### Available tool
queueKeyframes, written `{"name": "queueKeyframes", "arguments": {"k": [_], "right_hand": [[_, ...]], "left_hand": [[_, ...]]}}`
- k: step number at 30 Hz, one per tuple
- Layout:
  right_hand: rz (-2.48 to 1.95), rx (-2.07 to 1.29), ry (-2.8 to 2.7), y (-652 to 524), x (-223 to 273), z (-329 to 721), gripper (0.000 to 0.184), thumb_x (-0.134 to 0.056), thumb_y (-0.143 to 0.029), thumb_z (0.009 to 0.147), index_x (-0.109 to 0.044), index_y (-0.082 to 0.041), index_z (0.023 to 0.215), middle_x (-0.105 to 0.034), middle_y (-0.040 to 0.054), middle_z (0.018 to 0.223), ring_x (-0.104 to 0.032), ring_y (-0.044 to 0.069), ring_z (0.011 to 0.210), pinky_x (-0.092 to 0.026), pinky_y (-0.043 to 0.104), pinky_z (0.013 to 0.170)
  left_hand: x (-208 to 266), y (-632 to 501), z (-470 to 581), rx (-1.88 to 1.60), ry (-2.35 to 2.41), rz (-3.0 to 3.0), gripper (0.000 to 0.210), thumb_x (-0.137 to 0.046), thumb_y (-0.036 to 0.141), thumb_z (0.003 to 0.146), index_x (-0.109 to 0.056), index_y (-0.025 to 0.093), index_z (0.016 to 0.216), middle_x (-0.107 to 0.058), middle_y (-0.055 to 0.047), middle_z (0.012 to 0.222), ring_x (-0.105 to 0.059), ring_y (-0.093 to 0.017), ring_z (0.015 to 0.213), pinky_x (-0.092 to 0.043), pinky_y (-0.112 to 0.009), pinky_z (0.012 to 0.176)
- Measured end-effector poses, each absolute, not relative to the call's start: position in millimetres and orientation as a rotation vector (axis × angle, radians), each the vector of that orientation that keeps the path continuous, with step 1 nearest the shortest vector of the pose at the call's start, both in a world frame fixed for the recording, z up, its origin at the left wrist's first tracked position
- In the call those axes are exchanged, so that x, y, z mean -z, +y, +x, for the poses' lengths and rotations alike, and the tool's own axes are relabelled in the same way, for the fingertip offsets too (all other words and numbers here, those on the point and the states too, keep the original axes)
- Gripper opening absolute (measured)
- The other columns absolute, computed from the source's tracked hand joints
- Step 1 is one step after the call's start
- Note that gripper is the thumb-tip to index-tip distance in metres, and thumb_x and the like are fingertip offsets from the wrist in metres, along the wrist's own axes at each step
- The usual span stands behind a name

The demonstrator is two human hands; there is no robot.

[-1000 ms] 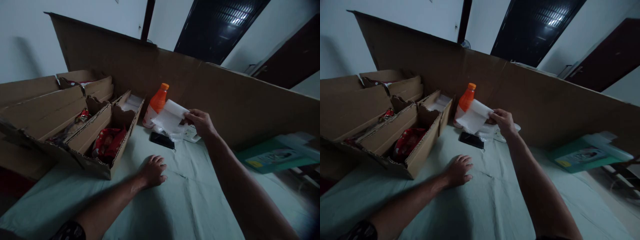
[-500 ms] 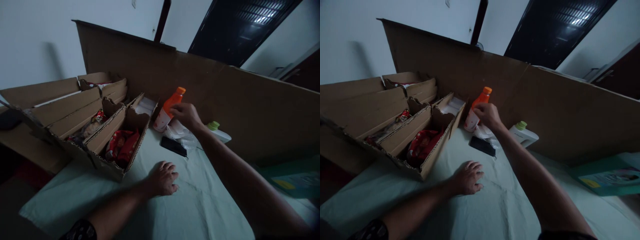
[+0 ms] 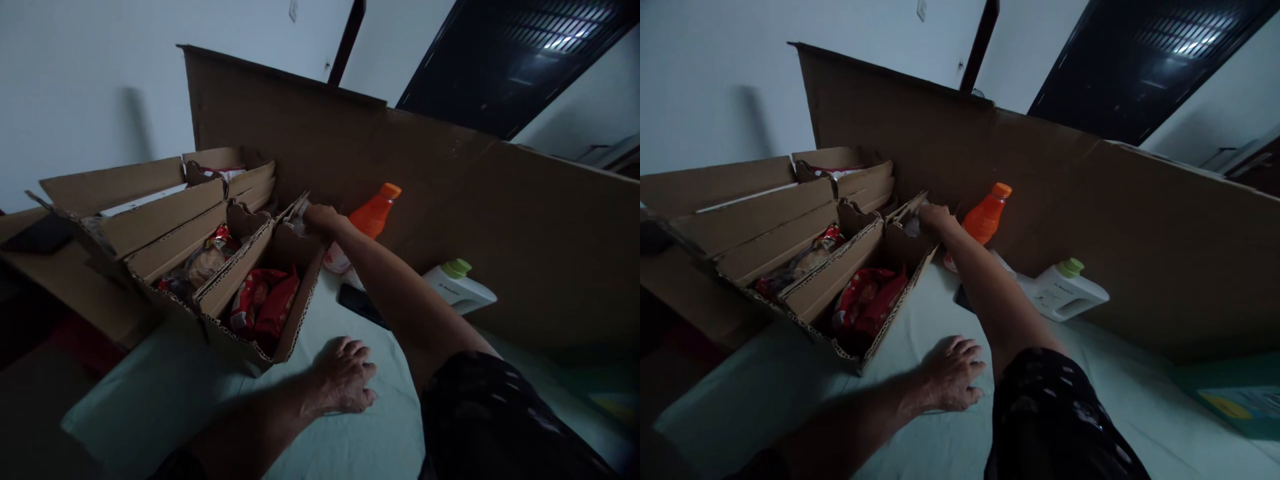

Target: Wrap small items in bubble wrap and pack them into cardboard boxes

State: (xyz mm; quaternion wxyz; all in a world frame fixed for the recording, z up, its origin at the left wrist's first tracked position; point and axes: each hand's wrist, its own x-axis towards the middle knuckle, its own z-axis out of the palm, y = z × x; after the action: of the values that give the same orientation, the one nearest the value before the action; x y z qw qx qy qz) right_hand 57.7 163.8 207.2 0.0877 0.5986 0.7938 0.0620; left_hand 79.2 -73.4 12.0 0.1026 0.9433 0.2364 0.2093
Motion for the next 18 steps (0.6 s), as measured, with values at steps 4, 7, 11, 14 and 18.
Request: {"name": "queueKeyframes", "arguments": {"k": [4, 7, 11, 14, 18], "right_hand": [[1.905, -0.244, 2.425, 152.2, -228.4, 68.9, 0.027, -0.058, -0.019, 0.091, -0.073, -0.011, 0.112, -0.073, 0.0167, 0.114, -0.069, 0.027, 0.108, -0.050, 0.039, 0.093], [2.069, -0.221, 2.793, 135.3, -254.7, 104.2, 0.025, -0.053, -0.025, 0.094, -0.071, -0.014, 0.107, -0.073, 0.0099, 0.104, -0.067, 0.022, 0.099, -0.051, 0.032, 0.085], [2.252, 0.156, 3.351, 101.3, -269.6, 181.3, 0.026, -0.057, -0.040, 0.094, -0.067, -0.017, 0.100, -0.067, 0.0034, 0.090, -0.065, 0.017, 0.086, -0.052, 0.029, 0.073], [2.558, 0.447, 3.344, 79.5, -253.3, 239.0, 0.031, -0.065, -0.048, 0.088, -0.066, -0.019, 0.096, -0.063, 0.0018, 0.082, -0.064, 0.016, 0.075, -0.052, 0.029, 0.065], [3.073, 0.438, 3.002, 70.6, -212.0, 294.0, 0.030, -0.060, -0.049, 0.087, -0.063, -0.019, 0.091, -0.058, 0.0003, 0.074, -0.063, 0.017, 0.070, -0.053, 0.031, 0.061]], "left_hand": [[-6.0, -74.0, 81.7, -0.667, 0.722, 2.737, 0.036, -0.058, 0.048, 0.090, -0.065, 0.020, 0.111, -0.061, -0.010, 0.136, -0.048, -0.025, 0.134, -0.036, -0.040, 0.113], [-4.6, -75.6, 82.3, -0.624, 0.723, 2.716, 0.035, -0.059, 0.046, 0.090, -0.065, 0.020, 0.111, -0.060, -0.010, 0.139, -0.046, -0.025, 0.137, -0.033, -0.040, 0.117], [-4.5, -78.3, 82.1, -0.589, 0.735, 2.683, 0.034, -0.061, 0.043, 0.090, -0.065, 0.020, 0.114, -0.058, -0.010, 0.143, -0.045, -0.025, 0.139, -0.032, -0.042, 0.120], [-1.5, -80.1, 83.0, -0.592, 0.736, 2.669, 0.036, -0.062, 0.043, 0.090, -0.064, 0.019, 0.117, -0.057, -0.011, 0.144, -0.045, -0.026, 0.141, -0.031, -0.043, 0.121], [0.9, -81.0, 84.2, -0.587, 0.741, 2.659, 0.039, -0.064, 0.045, 0.088, -0.064, 0.020, 0.118, -0.057, -0.011, 0.145, -0.045, -0.027, 0.141, -0.031, -0.046, 0.121]]}}
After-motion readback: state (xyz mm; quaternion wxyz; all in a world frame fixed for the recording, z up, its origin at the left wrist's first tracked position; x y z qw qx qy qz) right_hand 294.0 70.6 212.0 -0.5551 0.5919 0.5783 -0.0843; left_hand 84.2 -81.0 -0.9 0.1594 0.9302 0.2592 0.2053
